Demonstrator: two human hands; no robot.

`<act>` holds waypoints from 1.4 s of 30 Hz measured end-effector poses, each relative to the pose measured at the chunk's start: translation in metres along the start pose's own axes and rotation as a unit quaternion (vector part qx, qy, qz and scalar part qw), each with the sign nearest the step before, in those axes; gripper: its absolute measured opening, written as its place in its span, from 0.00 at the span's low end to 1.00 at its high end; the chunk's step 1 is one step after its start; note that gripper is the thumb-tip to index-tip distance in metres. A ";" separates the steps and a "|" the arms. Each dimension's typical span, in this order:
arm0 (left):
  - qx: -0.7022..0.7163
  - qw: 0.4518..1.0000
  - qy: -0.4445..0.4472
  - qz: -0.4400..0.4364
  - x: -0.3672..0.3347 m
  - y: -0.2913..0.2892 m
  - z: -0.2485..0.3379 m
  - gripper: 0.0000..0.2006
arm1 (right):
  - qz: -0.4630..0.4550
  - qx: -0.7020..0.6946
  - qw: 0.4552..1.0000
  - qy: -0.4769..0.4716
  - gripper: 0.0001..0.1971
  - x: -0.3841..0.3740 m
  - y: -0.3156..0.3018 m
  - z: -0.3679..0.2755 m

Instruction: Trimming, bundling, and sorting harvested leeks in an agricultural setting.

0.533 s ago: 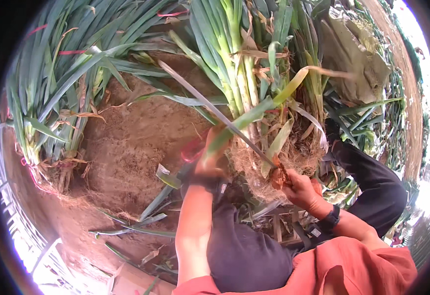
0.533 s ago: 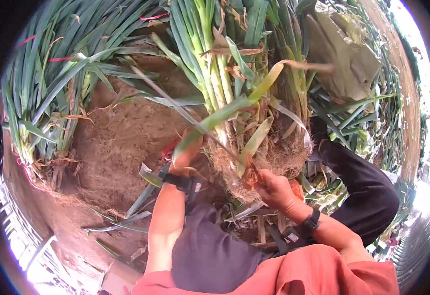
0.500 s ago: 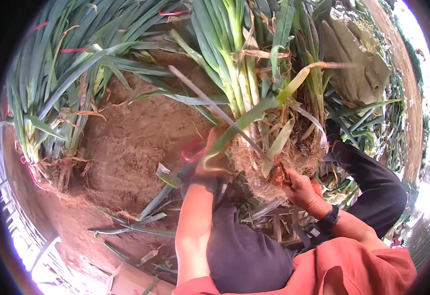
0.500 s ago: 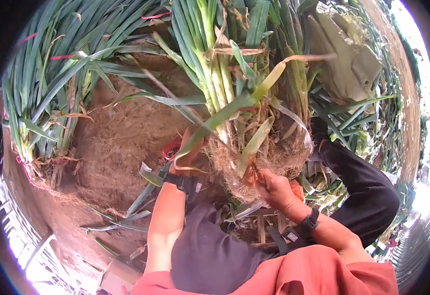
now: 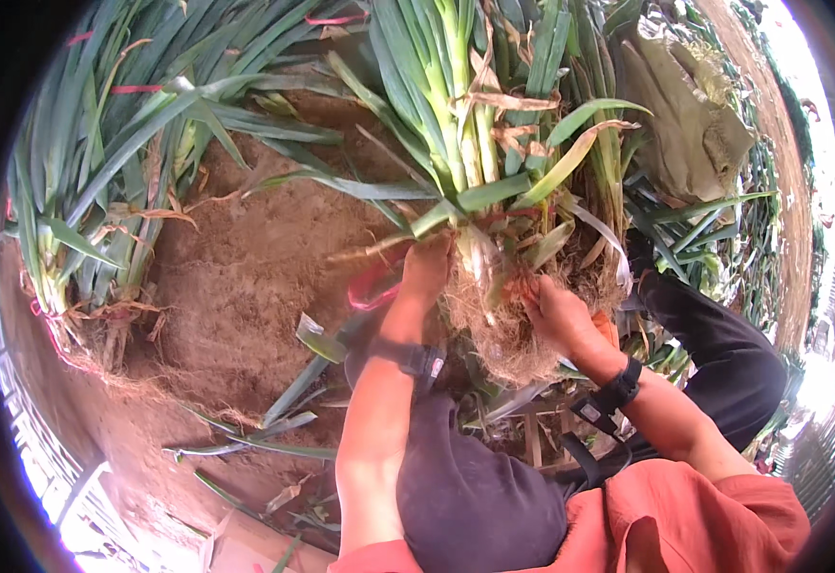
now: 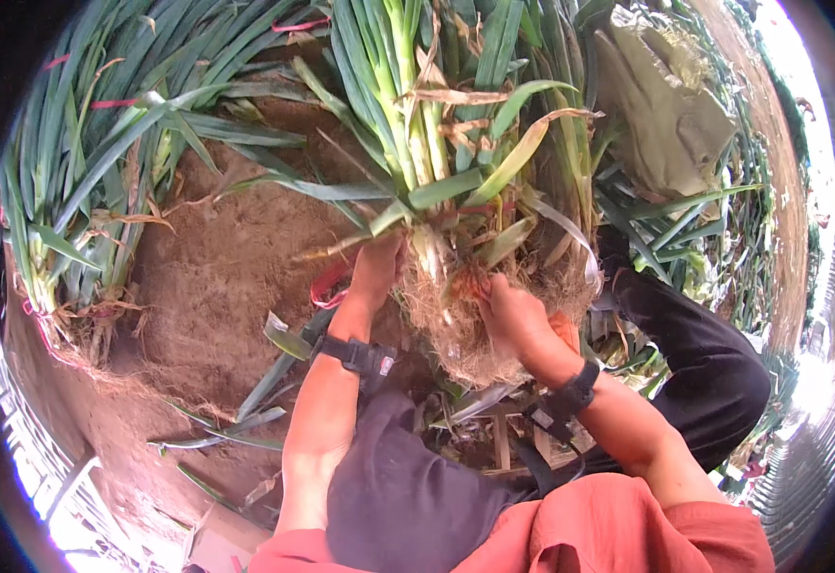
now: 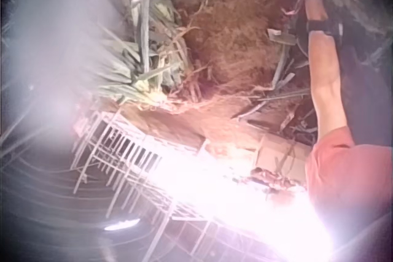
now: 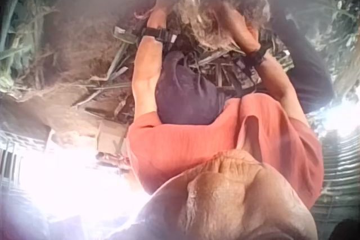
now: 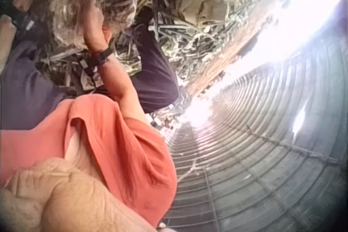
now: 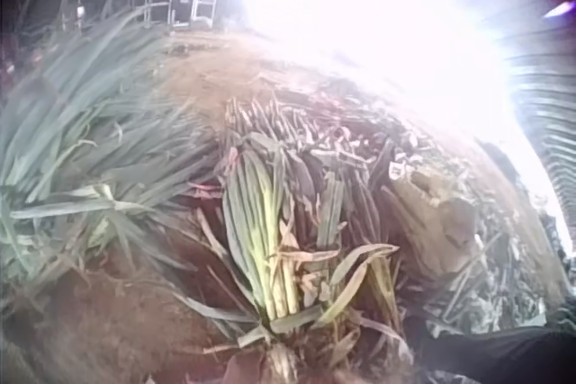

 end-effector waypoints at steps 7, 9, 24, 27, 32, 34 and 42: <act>-0.009 0.999 -0.035 0.014 0.011 0.014 0.007 0.17 | -0.031 -0.021 0.999 0.029 0.13 0.020 0.002 0.005; -0.107 0.991 0.074 0.042 0.014 0.008 -0.003 0.16 | -0.007 -0.060 0.998 0.008 0.12 0.008 -0.001 -0.016; -0.041 0.992 0.060 0.102 0.059 -0.059 0.079 0.05 | -0.009 -0.159 0.987 -0.012 0.10 0.014 -0.018 -0.019; 0.384 0.829 -0.047 0.404 0.108 -0.116 0.125 0.07 | 0.026 -0.234 0.971 -0.041 0.09 0.041 -0.026 -0.002; 0.366 0.727 0.315 0.488 0.173 -0.208 0.249 0.12 | 0.134 -0.289 0.947 -0.051 0.09 0.014 -0.064 -0.017; 0.288 0.746 0.313 0.512 0.174 -0.243 0.264 0.13 | 0.169 -0.328 0.929 -0.034 0.08 -0.004 -0.079 -0.020; 0.156 0.894 -0.031 0.419 -0.014 -0.218 0.220 0.11 | 0.112 -0.376 0.918 -0.064 0.15 -0.057 -0.112 -0.022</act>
Point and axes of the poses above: each hand's wrist, its own x-axis away from the middle knuckle, its own y-axis out of the palm, z = x × y, the point moved 4 cm from there along -x, towards the middle knuckle, and after that the axes turned 5 degrees about -y, right-handed, at the moved point
